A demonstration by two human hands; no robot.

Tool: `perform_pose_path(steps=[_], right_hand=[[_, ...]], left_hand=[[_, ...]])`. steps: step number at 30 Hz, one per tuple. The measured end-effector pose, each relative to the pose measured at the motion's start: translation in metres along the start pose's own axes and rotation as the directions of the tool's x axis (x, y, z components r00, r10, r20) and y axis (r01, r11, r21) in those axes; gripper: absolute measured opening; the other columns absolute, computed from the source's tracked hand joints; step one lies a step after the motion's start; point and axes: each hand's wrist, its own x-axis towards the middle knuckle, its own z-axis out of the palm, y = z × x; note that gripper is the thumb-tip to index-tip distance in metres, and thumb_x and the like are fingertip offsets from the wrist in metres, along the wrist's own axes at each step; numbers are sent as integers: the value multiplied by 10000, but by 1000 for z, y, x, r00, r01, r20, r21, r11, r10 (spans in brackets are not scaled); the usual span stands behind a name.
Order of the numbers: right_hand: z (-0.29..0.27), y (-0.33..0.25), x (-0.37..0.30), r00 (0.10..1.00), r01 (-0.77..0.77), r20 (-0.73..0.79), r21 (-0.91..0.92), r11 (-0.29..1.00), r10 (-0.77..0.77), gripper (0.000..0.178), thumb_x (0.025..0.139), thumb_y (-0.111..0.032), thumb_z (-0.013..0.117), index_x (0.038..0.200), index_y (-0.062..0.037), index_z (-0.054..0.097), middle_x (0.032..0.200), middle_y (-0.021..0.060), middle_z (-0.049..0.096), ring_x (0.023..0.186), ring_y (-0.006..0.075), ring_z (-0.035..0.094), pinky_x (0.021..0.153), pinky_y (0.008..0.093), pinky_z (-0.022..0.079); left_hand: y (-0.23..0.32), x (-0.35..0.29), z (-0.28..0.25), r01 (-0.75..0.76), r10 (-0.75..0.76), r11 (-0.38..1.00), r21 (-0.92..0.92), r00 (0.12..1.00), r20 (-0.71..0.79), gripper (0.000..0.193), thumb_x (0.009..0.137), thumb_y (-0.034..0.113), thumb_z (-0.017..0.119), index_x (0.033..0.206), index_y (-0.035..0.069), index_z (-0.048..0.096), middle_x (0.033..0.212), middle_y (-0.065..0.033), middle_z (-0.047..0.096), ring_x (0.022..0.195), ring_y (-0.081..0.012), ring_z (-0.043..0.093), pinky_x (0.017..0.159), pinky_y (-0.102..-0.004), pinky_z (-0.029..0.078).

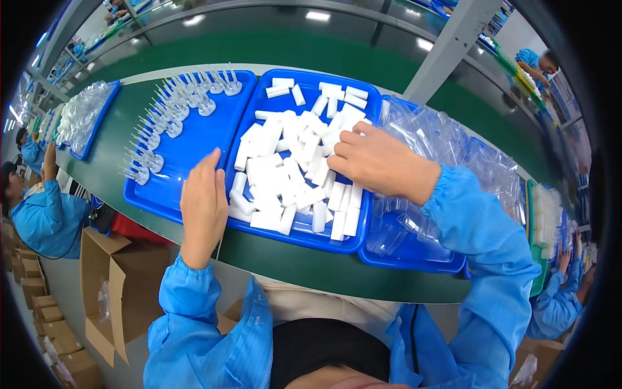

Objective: Assembling small white plastic components into clear tubes and bundling them with rubber bands on a factory line.

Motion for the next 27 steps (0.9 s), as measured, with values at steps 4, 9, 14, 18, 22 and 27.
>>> perform_pose_path(steps=[4,9,14,18,22,27], right_hand=[[-17,3,-7,988,-128,-60,227,966,145,225,765,-114,711,972,-90,625,886,64,632,897,252,602,841,362,453],[-50,-10,-37,953,-160,-192,331,930,233,294,720,-98,774,957,-84,601,885,80,606,865,285,588,798,392,448],[-77,-62,-81,925,-283,-135,380,881,356,319,762,-109,746,1063,-78,643,875,55,627,797,252,588,747,373,440],[-61,-93,-118,837,-445,-115,427,787,535,336,742,-96,772,1061,-78,667,902,54,648,779,248,591,711,369,438],[-45,-121,-146,640,-676,-60,429,599,766,312,725,-115,794,1015,-71,687,902,55,648,777,250,588,685,375,434],[-39,-125,-143,681,-638,-131,376,672,721,307,719,-126,795,1006,-84,693,889,43,626,793,238,577,686,372,423]], left_hand=[[-2,0,0,14,-17,999,29,995,94,368,962,53,535,1329,23,555,1191,-192,644,1081,-355,608,935,-419,457],[-13,1,-4,-48,44,998,29,992,118,384,931,17,561,1314,30,577,1152,-195,663,1041,-359,626,915,-411,469],[-12,1,-9,-23,32,996,-92,994,100,375,945,13,533,1317,19,572,1173,-207,657,1065,-373,622,916,-416,475],[-21,13,-20,-10,30,981,-194,994,101,300,948,-2,517,1229,22,619,1136,-195,664,1049,-380,626,891,-410,493],[-21,63,-29,-208,212,977,-44,963,167,204,935,27,556,1117,6,646,987,-158,642,936,-328,647,773,-385,519],[-55,124,18,-480,413,817,320,874,257,87,851,62,626,930,42,655,946,-123,615,902,-301,653,713,-407,553]])
